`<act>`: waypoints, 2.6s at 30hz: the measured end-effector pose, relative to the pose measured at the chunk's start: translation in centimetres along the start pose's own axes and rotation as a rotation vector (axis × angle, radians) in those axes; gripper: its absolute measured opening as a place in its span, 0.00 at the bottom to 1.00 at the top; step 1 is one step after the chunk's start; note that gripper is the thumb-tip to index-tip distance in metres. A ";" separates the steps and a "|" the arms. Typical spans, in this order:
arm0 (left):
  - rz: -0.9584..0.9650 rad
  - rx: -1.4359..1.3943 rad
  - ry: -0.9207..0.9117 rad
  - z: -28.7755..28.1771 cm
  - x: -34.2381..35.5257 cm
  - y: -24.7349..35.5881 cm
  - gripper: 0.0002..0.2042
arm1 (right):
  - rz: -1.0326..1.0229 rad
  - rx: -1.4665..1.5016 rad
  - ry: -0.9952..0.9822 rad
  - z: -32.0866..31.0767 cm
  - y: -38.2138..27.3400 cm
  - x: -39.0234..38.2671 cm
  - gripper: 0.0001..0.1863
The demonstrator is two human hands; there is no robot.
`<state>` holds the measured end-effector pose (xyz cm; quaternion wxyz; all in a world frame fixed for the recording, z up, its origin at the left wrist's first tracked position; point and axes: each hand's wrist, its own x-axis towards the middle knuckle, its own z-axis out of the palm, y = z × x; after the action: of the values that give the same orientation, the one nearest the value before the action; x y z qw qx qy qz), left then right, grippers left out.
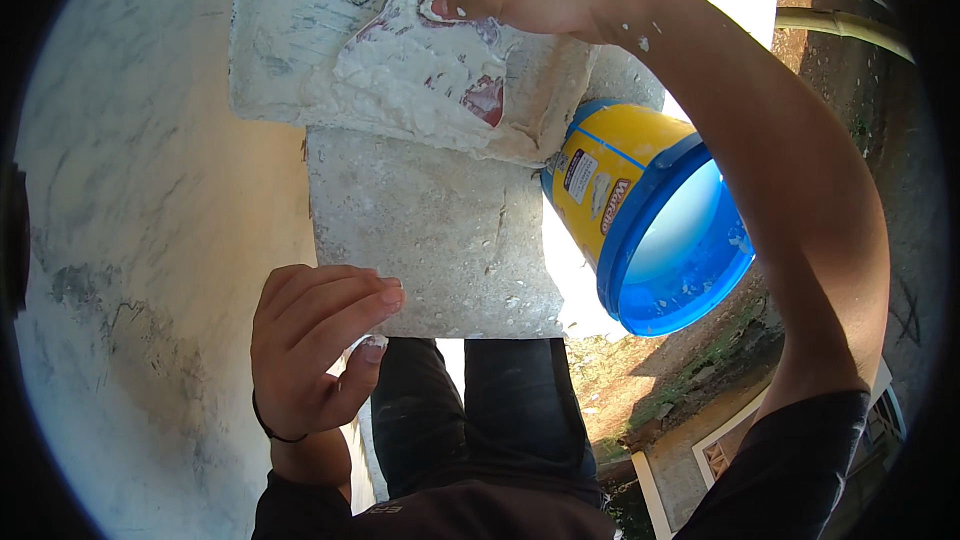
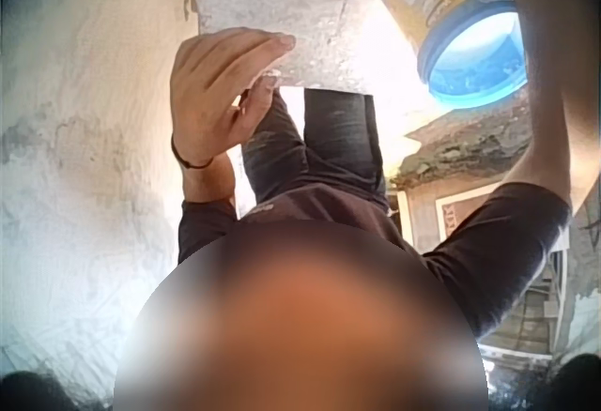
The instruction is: The person patches and smooths a wall by applying filler material from a filler tray to the wall with a putty knife.
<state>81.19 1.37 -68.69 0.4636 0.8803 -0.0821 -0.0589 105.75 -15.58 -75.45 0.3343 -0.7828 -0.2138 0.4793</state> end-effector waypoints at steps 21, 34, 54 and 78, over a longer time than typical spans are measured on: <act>-0.032 0.052 0.073 -1.3 -4.7 2.4 0.18 | -0.080 -0.568 0.202 2.8 -4.7 -3.9 0.16; -0.073 0.024 0.127 -1.0 -9.3 3.6 0.14 | 0.063 -0.559 0.191 2.7 -6.1 -4.8 0.22; -0.072 0.201 0.241 -6.0 -14.3 11.9 0.16 | -0.081 0.564 0.272 2.4 -5.8 -9.1 0.15; -0.133 0.706 0.689 -13.9 -32.9 36.0 0.17 | -0.589 1.545 -0.551 24.8 -27.1 -29.2 0.21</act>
<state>48.22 -0.94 -30.22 0.1325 0.9552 0.1171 0.2374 70.12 -8.31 -45.81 0.8186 -0.1059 -0.0958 0.5563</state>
